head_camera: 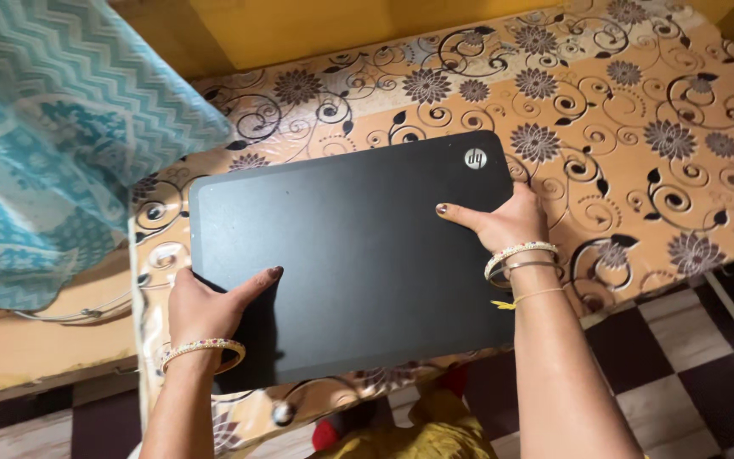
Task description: The person places a closed laptop on a patterned table, opens it, and retrieves a power adapter and a wired mouse from a nearby chair. The adapter and mouse are placed on the table next to the laptop.
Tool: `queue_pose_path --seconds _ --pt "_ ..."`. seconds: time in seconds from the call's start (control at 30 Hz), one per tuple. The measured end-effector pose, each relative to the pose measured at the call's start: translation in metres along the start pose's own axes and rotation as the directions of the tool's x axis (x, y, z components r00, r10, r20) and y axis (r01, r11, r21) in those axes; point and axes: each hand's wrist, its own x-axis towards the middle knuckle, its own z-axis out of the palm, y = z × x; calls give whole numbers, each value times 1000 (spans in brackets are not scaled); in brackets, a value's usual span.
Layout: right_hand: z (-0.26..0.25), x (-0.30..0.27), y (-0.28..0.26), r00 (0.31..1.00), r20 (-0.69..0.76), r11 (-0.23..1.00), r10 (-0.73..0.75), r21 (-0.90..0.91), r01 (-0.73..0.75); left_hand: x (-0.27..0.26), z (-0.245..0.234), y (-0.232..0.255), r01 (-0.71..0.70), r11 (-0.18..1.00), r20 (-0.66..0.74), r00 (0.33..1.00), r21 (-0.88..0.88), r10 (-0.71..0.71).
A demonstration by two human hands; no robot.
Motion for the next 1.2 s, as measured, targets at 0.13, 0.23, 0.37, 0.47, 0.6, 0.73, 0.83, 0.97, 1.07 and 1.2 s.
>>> queue_pose_path --seconds 0.13,0.23,0.37,0.47,0.6,0.73,0.83,0.97,1.07,1.2 --pt "-21 43 24 995 103 1000 -14 16 12 -10 37 26 80 994 31 996 -69 -79" --pt "-41 78 41 988 136 994 -68 97 55 -18 66 53 61 991 -26 998 -116 -64" --pt "-68 117 65 992 64 986 -108 -118 115 -37 102 76 97 976 11 995 -193 -96" --pt "-84 140 74 995 86 989 -56 -130 67 -42 121 93 109 984 -16 993 -143 -113" --pt "-97 148 86 978 185 994 93 -68 -82 -47 135 107 165 977 15 986 -133 -165" --pt "-107 149 93 987 147 998 66 -6 -66 -43 142 120 71 992 -33 997 -104 -75" --pt "-116 152 93 992 85 994 91 -62 -86 -39 146 127 101 982 54 994 -160 -94" --pt "-124 151 90 990 107 995 97 12 -99 -35 151 132 77 989 72 995 -127 -68" --pt "-125 155 90 991 71 994 109 -18 -108 -31 156 133 49 989 36 998 -138 -44" --pt "-122 162 97 986 89 990 142 -26 -140 -27 161 134 67 987 29 998 -143 -63"
